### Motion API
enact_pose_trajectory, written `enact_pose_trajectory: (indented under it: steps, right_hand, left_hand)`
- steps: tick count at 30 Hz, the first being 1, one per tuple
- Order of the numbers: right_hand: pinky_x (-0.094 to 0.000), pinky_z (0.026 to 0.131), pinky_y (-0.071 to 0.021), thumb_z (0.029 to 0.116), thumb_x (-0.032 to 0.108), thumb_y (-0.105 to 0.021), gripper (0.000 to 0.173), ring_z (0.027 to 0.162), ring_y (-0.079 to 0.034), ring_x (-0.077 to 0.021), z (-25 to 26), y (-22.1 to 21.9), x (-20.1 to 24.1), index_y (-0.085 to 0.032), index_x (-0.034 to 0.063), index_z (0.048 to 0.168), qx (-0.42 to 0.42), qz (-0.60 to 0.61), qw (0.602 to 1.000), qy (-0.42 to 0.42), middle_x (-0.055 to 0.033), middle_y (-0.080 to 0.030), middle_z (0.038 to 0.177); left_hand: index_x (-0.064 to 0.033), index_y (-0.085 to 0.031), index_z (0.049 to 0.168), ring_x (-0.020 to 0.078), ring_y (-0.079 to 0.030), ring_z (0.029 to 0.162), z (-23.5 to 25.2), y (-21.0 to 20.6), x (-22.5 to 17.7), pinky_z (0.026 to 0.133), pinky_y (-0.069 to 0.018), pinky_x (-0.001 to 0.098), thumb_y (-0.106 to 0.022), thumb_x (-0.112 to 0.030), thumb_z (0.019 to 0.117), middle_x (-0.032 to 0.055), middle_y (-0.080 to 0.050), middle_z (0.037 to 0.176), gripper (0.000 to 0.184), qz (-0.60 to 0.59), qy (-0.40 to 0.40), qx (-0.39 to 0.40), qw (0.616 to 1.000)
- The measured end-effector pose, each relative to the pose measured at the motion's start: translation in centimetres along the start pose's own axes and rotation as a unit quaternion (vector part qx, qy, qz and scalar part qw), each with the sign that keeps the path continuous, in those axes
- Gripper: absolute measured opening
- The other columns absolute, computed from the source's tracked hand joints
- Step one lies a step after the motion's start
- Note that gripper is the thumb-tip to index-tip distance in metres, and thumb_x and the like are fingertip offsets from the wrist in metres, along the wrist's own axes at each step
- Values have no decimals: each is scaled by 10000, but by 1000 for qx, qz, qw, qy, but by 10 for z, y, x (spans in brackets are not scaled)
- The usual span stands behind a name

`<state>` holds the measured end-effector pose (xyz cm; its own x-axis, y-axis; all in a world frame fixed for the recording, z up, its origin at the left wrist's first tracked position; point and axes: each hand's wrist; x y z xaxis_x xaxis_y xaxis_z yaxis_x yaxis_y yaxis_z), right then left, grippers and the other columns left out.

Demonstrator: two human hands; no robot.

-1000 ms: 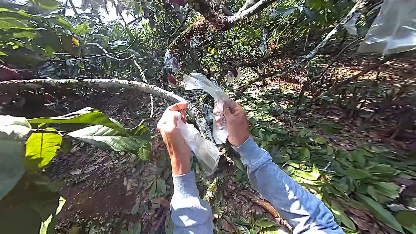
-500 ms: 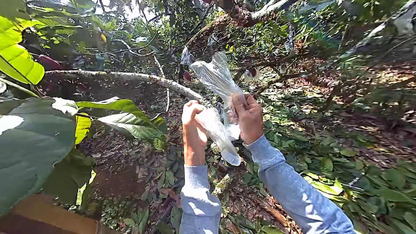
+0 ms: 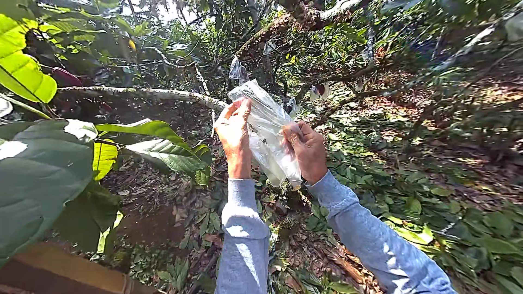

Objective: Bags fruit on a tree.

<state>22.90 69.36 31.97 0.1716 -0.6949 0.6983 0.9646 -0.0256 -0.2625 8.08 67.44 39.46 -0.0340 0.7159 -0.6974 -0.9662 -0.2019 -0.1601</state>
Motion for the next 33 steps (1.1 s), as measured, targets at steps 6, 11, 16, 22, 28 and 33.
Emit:
enact_pose_trajectory:
  steps: [6,11,16,22,28,33]
  right_hand:
    - [-283,519,-558,1041,230,-612,214,556,-614,-128,-9,1,-7,-687,32,1008,39,-2,998,-51,-61,-657,711]
    - [-382,925,-599,1083,384,-482,388,1032,-703,-150,26,27,3,-647,102,1292,181,-102,974,-89,-53,-725,1139]
    - [-424,1083,-513,1089,467,-398,515,1282,-606,-196,100,25,49,-612,88,1364,216,-103,969,63,-47,-641,1382]
    - [-354,994,-559,1005,160,-621,418,1152,-650,-168,126,10,58,-569,65,1409,394,-31,918,36,-80,-659,1295]
    - [-339,812,-611,898,47,-745,332,858,-674,-151,123,3,53,-661,11,1217,265,31,962,49,-73,-683,1000]
    - [-299,725,-618,930,90,-743,160,771,-694,-123,125,-2,56,-688,6,1054,242,-49,964,96,-55,-715,894]
  left_hand:
    - [-146,-729,1199,112,-688,827,4,8,0,724,-595,283,-687,-246,994,14,-731,993,232,-35,6,41,999]
    - [-19,-741,1028,131,-649,685,26,7,12,636,-569,290,-652,-141,1010,62,-707,824,151,-12,-68,45,997]
    - [-140,-700,1058,63,-517,551,8,10,-4,493,-450,192,-546,-281,1072,-16,-593,743,210,62,-68,118,989]
    - [-102,-735,1051,84,-611,641,26,-8,-10,574,-537,236,-660,-219,1010,20,-682,815,145,-31,-34,149,988]
    - [-148,-696,966,74,-564,560,21,-5,-21,486,-476,215,-612,-333,1035,-8,-635,736,215,11,-38,113,993]
    - [-21,-768,1019,120,-656,674,45,-15,-16,568,-536,256,-712,-118,962,84,-740,858,126,-70,-9,93,993]
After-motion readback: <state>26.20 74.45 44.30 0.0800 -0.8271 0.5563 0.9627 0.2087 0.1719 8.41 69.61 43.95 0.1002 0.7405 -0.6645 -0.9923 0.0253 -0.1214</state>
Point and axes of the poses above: each hand's wrist, its own z-axis towards the middle knuckle, its own y-axis out of the back of the hand, x = y × z
